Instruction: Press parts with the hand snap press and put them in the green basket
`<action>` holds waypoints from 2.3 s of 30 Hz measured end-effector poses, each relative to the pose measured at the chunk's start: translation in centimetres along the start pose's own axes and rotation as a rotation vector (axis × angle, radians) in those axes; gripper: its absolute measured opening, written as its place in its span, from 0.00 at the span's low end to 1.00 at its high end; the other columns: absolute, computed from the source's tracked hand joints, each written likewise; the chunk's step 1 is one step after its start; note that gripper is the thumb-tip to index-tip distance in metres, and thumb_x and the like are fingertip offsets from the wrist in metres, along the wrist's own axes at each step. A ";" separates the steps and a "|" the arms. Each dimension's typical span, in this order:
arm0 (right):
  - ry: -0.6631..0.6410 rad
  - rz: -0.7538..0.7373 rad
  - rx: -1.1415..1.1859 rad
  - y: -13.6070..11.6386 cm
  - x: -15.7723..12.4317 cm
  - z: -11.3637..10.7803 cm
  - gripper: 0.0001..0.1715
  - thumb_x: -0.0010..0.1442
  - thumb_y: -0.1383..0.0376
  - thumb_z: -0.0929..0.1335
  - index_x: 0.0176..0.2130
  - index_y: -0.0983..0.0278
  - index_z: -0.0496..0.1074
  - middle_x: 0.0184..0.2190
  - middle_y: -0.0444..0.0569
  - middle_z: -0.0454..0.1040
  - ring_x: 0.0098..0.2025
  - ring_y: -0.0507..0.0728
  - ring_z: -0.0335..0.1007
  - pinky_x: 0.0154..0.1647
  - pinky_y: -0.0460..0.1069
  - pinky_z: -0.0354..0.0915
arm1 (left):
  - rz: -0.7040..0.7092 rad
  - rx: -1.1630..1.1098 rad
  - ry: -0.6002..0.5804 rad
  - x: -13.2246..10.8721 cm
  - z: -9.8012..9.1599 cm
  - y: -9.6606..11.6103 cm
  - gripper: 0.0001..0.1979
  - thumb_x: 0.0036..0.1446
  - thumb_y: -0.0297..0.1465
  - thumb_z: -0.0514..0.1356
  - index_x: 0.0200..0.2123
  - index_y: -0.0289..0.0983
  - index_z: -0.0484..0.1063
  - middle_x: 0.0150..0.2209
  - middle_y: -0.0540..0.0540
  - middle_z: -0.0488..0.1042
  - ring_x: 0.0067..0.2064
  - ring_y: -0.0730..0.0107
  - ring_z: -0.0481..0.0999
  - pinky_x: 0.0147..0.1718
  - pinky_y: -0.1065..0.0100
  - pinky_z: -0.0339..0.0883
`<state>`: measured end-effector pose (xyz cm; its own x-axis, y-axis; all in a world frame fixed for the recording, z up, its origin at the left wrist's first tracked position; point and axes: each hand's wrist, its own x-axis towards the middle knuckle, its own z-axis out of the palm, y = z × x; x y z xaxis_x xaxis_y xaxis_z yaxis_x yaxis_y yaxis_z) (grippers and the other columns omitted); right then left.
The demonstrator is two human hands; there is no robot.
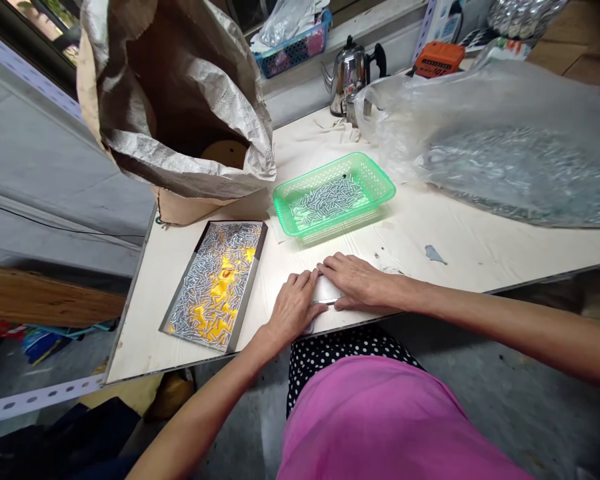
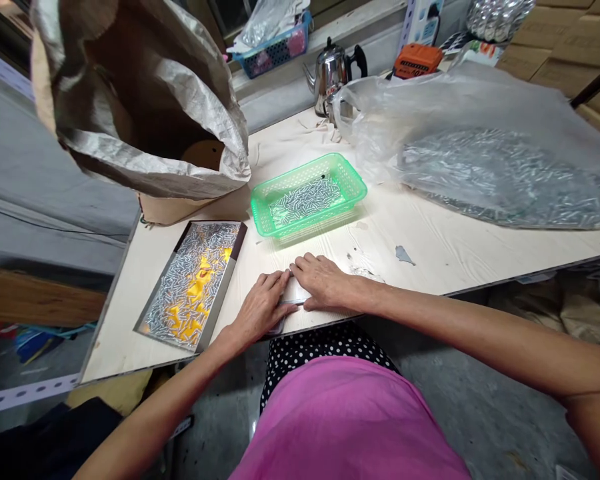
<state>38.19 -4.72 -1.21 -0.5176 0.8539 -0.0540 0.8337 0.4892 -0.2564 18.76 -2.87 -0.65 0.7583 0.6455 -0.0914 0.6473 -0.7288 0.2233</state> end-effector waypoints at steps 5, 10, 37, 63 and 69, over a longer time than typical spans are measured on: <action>-0.038 0.031 -0.033 0.3 -0.1 -0.4 0.37 0.50 0.55 0.75 0.53 0.72 0.67 0.48 0.60 0.69 0.48 0.65 0.63 0.45 0.56 0.61 | 0.015 0.051 -0.054 1.0 -0.4 -0.5 0.36 0.56 0.44 0.62 0.61 0.31 0.57 0.52 0.36 0.67 0.51 0.51 0.65 0.49 0.52 0.65; -0.069 -0.022 -0.027 1.0 0.8 -1.2 0.14 0.58 0.64 0.71 0.42 0.70 0.73 0.41 0.57 0.72 0.44 0.62 0.65 0.42 0.53 0.60 | -0.052 0.004 -0.013 1.7 0.4 -0.1 0.19 0.60 0.41 0.60 0.48 0.34 0.68 0.44 0.42 0.70 0.46 0.56 0.66 0.44 0.58 0.65; 0.157 0.029 -0.034 3.8 4.0 -0.7 0.11 0.65 0.69 0.63 0.33 0.68 0.73 0.34 0.53 0.71 0.38 0.57 0.61 0.41 0.50 0.55 | -0.044 -0.227 0.223 -1.9 4.7 5.9 0.27 0.63 0.47 0.54 0.58 0.36 0.63 0.62 0.37 0.64 0.67 0.50 0.55 0.65 0.41 0.45; 0.600 0.146 -0.105 1.1 4.3 -7.4 0.16 0.67 0.64 0.60 0.49 0.65 0.71 0.45 0.60 0.72 0.42 0.64 0.70 0.40 0.57 0.66 | -0.678 0.303 0.121 -9.6 -3.1 -16.2 0.12 0.65 0.29 0.50 0.38 0.37 0.74 0.42 0.41 0.71 0.47 0.59 0.67 0.39 0.65 0.62; 0.143 0.002 0.132 -1.9 0.1 -2.6 0.12 0.66 0.64 0.62 0.45 0.63 0.72 0.40 0.52 0.71 0.37 0.56 0.70 0.36 0.49 0.65 | -0.621 0.105 0.260 -9.1 -4.2 -14.6 0.11 0.62 0.31 0.52 0.34 0.37 0.75 0.38 0.41 0.75 0.45 0.58 0.71 0.43 0.63 0.64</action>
<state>37.03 -5.13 1.74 -0.4753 0.8761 0.0806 0.7976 0.4677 -0.3809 2.12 2.89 0.99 0.2085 0.9757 0.0672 0.9707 -0.2148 0.1078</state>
